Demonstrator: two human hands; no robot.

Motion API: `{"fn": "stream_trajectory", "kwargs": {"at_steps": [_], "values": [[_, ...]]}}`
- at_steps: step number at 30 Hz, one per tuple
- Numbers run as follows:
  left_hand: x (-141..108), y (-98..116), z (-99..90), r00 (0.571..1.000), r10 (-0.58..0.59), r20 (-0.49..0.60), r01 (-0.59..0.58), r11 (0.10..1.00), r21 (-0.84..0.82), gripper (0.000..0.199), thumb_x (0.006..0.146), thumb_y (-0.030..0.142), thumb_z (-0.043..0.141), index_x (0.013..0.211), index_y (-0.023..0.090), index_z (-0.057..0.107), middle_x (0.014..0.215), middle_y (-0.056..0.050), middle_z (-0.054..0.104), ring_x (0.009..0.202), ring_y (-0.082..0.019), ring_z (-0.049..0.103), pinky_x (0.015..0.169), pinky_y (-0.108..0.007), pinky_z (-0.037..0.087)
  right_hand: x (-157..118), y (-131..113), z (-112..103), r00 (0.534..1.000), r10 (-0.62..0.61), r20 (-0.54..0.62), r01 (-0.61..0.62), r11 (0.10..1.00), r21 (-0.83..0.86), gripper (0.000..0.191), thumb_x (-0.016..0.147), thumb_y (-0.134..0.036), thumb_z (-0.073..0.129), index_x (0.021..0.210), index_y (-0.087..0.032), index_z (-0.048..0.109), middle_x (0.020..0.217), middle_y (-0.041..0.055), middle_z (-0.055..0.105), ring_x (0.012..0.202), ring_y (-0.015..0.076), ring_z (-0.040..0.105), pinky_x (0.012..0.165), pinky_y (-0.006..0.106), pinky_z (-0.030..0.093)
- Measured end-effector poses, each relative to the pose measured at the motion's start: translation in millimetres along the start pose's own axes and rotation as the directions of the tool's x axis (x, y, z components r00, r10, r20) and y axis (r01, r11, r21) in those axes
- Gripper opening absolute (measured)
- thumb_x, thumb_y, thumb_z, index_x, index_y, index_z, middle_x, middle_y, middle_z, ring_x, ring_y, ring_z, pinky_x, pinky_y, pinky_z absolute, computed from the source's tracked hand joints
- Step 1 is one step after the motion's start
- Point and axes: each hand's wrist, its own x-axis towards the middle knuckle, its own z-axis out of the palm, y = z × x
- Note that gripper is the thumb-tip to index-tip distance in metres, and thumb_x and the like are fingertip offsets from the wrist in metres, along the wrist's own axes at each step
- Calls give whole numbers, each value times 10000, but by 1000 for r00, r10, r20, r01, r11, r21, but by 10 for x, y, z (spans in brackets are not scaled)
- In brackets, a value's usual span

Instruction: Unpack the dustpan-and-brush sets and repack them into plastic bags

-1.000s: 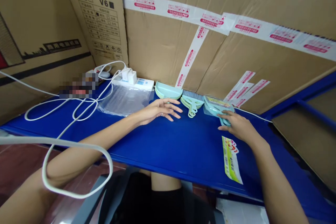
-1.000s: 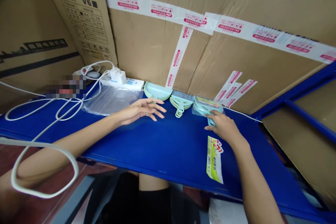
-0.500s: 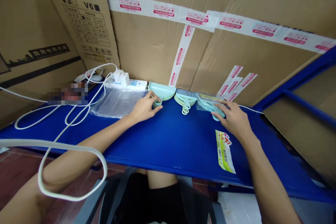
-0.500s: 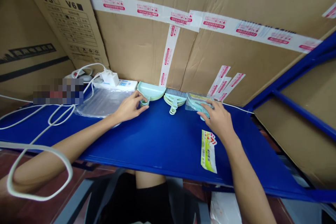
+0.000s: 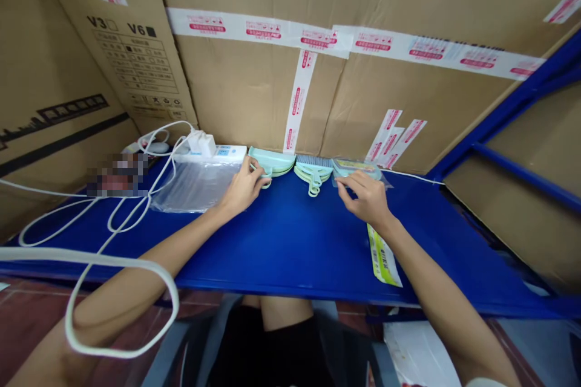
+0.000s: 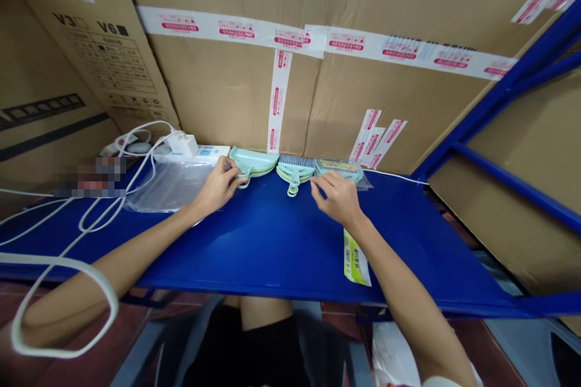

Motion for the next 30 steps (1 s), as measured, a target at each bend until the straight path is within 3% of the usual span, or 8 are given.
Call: {"fn": "stream_trajectory", "kwargs": {"at_steps": [5,9,13,16,18,24,27,30], "values": [[69,8,-112,983,-48,-176,42,998,-38,251,1079,404,540,962,192,604,1248,-133,516,915,-200,605,951,-428,582,-102,-43,-28,985,135,-104,-122,985,123,276,1043,-349,559,966,-225,793,788,56,794,630,210,681,716,375,555],[-31,326,-291,958,-22,-285,-12,993,-117,319,1063,461,572,867,209,576,1176,-113,512,936,-217,616,871,-409,612,-54,-87,-41,941,303,-150,-257,930,264,253,1013,-389,599,935,-245,791,782,35,803,599,207,710,680,372,582],[-567,984,-303,954,180,-237,-188,982,-7,149,1052,324,621,936,232,640,1222,-138,576,880,-218,643,761,-389,611,-59,43,-51,866,467,-178,-369,838,402,246,987,-406,623,955,-240,800,776,22,797,638,215,747,644,349,595],[-1090,1394,-123,904,395,-164,-384,918,98,39,1024,202,675,1023,226,644,1058,-102,645,739,-167,648,568,-277,554,-93,216,-63,817,530,-228,-382,793,473,242,974,-397,648,961,-211,802,739,31,780,626,209,733,630,331,593],[-1338,1567,50,899,434,-54,-428,899,89,48,1021,179,677,1030,204,638,979,-98,665,755,-187,689,582,-281,581,-115,310,-64,796,550,-251,-389,784,484,242,970,-395,659,953,-199,799,707,30,764,586,196,707,610,317,581],[-1393,1794,442,891,453,40,-453,891,-22,113,1077,207,567,1000,186,647,956,-123,701,763,-214,723,577,-297,602,-147,366,-69,828,499,-253,-385,837,389,250,983,-396,637,938,-199,786,658,19,743,533,182,679,565,297,529],[-1271,1867,392,910,412,-46,-415,907,-76,122,1061,173,584,1149,198,664,1006,-132,723,863,-236,752,684,-321,642,-153,348,-89,852,458,-254,-361,865,348,253,990,-388,618,932,-201,778,648,10,735,512,171,654,589,300,534],[-1240,1924,177,914,379,-146,-394,915,-90,194,1022,108,627,1180,219,655,970,-101,726,898,-241,748,720,-335,636,-151,353,-105,858,450,-248,-362,872,330,247,995,-374,604,949,-209,782,665,12,739,547,179,663,609,303,537]]}}
